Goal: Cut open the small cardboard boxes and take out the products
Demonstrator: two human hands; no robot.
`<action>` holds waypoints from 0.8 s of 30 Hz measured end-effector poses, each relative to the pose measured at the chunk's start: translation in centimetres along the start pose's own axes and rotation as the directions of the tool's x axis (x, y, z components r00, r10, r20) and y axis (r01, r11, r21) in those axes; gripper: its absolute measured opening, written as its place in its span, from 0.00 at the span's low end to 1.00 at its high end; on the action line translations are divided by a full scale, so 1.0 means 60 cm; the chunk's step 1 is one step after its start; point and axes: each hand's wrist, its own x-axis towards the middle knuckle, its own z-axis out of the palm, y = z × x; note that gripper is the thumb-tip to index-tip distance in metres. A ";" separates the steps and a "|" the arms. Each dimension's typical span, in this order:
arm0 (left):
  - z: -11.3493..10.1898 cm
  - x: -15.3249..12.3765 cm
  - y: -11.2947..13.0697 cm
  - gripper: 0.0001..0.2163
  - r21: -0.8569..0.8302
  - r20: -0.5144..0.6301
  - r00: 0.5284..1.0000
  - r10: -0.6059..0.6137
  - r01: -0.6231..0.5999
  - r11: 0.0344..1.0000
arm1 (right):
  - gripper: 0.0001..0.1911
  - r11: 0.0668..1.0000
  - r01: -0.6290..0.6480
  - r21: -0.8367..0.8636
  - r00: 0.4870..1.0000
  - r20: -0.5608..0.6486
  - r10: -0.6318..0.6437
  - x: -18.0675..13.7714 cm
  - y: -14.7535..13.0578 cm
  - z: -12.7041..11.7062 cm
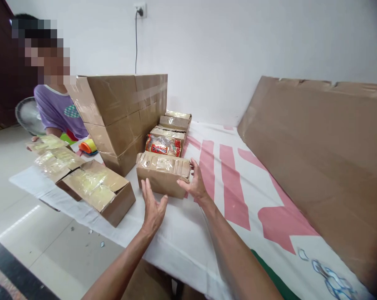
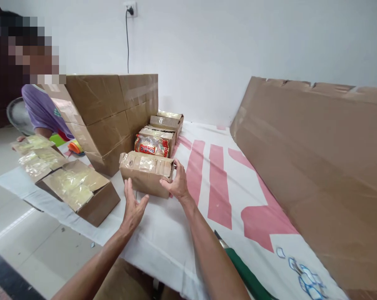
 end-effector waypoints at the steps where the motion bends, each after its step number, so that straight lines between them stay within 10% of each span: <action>1: 0.007 0.011 -0.005 0.42 0.000 0.023 1.000 -0.009 0.009 1.000 | 0.55 1.000 0.015 -0.023 1.000 -0.008 -0.015 0.013 0.000 0.016; 8: 0.058 0.118 -0.050 0.45 0.125 -0.033 0.999 -0.027 0.031 0.992 | 0.53 0.997 -0.063 -0.035 0.997 -0.045 0.061 0.052 0.022 0.080; 24: 0.144 0.217 -0.055 0.47 0.208 -0.095 0.995 -0.040 0.059 0.976 | 0.37 0.887 -0.379 0.264 0.896 -0.136 0.423 -0.048 0.073 0.066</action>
